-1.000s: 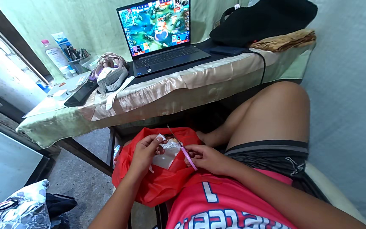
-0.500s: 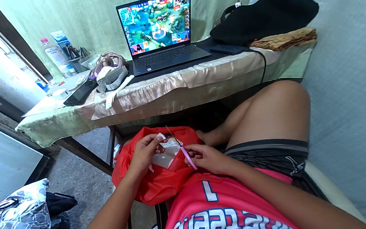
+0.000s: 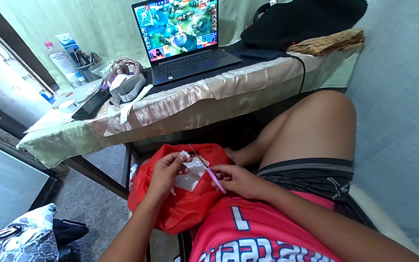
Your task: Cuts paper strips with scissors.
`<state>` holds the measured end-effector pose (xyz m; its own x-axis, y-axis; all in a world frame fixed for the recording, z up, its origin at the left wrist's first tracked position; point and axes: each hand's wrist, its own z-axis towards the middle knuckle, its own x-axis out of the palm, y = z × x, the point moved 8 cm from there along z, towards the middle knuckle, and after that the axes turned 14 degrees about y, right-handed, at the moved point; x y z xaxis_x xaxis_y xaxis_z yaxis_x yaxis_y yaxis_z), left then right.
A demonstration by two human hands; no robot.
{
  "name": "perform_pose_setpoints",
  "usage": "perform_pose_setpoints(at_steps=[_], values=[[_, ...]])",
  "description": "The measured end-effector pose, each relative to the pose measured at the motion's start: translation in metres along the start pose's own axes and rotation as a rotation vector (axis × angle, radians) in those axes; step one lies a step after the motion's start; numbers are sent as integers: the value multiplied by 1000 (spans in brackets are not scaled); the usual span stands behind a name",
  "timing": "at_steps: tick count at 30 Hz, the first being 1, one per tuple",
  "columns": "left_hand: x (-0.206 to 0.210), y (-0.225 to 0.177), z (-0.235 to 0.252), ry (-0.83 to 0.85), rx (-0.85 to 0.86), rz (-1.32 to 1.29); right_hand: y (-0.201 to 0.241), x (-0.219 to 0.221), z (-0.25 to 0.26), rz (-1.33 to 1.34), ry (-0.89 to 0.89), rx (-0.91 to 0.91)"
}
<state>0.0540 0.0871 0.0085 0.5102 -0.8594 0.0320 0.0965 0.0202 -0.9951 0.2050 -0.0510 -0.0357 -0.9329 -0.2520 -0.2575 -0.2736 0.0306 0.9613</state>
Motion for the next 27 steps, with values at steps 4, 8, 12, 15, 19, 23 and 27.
perform_pose_setpoints(at_steps=[4, 8, 12, 15, 19, 23, 27], values=[[0, -1, 0, -2, -2, 19, -1, 0, 0, -11, 0, 3], [-1, 1, 0, -10, -5, 5, -1, 0, 0, -13, 5, 15], [-1, 0, 0, -10, -7, -12, -1, 0, 0, -26, 0, 17], [-1, 1, 0, -13, -7, -18, 0, 0, -1, -27, 0, 13], [-1, 1, 0, -9, -5, -19, 1, 1, -1, -16, 2, -8], [-1, 0, 0, -7, 4, -16, 0, 1, 0, -17, 5, -2], [-1, 0, 0, -4, 5, -11, 1, 1, 0, -18, 12, -6]])
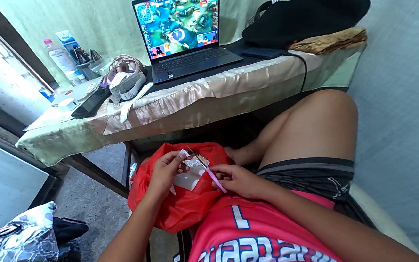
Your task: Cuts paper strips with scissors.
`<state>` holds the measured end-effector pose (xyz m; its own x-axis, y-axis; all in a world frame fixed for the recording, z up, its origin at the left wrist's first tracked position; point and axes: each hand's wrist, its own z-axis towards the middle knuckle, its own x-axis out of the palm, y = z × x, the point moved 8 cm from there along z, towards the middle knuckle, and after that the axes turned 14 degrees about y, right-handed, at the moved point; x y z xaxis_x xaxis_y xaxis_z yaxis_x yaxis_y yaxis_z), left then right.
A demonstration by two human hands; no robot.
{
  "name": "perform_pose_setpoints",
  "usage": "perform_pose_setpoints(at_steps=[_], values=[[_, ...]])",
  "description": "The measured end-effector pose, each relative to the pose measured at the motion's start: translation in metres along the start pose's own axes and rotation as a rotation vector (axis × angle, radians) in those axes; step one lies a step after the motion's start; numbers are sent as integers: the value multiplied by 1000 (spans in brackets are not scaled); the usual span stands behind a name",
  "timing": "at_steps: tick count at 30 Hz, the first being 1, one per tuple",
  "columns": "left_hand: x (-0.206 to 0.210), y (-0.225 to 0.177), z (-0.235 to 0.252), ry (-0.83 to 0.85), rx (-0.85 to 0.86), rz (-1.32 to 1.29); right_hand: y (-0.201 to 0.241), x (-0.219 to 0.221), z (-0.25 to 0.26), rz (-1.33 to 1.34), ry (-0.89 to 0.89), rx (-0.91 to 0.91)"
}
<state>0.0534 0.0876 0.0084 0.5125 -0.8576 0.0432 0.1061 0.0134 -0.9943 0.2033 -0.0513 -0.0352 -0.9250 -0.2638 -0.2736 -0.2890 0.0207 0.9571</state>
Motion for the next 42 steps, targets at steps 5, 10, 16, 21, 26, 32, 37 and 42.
perform_pose_setpoints(at_steps=[5, 10, 16, 21, 26, 32, 37, 42], values=[[-1, 0, 0, -2, -5, -1, 1, 0, 0, -29, 7, 8], [-1, 1, 0, -5, -13, -2, 2, -1, 0, -22, 2, 17], [-2, 2, 0, -23, -53, -39, 6, -3, -2, -129, -22, 22], [-2, 4, 0, -33, -95, -53, 8, -6, -4, -154, -47, 10], [-2, 7, 0, -32, -124, -68, 8, -8, -5, -164, -72, -9], [1, 9, 0, -29, -145, -69, 4, -11, -5, -215, -101, -2], [2, 8, 0, -28, -145, -62, 5, -11, -5, -230, -111, -1], [2, 9, 0, -21, -141, -59, 4, -12, -5, -248, -104, 17]])
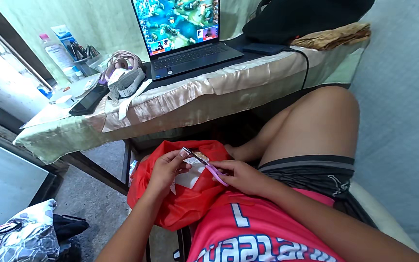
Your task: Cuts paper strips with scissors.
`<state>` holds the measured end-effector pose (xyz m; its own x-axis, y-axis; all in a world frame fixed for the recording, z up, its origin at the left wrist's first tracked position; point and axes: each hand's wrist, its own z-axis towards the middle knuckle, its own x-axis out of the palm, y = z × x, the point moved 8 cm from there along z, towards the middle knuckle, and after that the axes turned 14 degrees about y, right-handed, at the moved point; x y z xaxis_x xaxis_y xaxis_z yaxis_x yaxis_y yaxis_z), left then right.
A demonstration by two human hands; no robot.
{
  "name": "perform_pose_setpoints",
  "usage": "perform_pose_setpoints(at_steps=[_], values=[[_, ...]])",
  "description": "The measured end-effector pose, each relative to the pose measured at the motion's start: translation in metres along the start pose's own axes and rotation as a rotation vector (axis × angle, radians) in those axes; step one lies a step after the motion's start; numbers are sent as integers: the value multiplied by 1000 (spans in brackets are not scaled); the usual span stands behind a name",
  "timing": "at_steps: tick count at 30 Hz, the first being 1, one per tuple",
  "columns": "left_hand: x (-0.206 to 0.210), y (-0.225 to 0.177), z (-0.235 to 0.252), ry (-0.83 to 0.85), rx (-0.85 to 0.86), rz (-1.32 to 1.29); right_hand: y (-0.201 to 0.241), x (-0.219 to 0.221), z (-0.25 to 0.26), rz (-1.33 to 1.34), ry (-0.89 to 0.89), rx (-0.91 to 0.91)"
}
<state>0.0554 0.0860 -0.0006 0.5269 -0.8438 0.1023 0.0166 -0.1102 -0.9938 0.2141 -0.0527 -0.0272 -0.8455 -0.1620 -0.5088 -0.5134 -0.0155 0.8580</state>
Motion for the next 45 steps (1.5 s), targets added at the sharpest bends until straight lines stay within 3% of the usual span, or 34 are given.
perform_pose_setpoints(at_steps=[45], values=[[1, 0, 0, 13, 21, 19, 4, -1, -1, -77, 20, 1]])
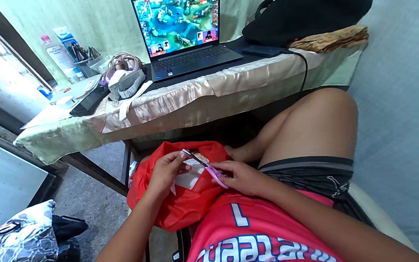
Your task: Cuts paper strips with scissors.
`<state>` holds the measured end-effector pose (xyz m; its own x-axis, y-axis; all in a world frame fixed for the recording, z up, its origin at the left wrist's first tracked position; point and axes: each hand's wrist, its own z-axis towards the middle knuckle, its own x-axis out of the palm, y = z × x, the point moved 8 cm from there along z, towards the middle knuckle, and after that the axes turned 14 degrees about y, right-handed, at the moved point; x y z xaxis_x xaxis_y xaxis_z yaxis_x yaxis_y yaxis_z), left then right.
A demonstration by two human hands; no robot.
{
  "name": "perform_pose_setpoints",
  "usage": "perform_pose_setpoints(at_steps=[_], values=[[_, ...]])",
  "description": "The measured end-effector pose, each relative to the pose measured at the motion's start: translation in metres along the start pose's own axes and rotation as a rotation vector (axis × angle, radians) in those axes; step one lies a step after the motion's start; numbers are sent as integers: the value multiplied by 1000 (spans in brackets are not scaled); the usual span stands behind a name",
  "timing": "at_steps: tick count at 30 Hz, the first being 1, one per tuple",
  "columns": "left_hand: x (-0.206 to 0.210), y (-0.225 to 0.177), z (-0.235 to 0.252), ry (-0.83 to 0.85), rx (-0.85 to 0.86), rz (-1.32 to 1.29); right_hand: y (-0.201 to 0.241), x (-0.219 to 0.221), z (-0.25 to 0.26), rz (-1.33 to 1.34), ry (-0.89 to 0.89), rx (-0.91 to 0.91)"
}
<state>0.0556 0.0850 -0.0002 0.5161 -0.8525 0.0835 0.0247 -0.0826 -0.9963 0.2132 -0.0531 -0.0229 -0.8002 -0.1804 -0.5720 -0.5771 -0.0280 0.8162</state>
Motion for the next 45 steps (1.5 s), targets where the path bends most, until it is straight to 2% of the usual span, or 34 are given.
perform_pose_setpoints(at_steps=[45], values=[[1, 0, 0, -16, -27, -2, -3, -2, -1, -103, -44, 13]])
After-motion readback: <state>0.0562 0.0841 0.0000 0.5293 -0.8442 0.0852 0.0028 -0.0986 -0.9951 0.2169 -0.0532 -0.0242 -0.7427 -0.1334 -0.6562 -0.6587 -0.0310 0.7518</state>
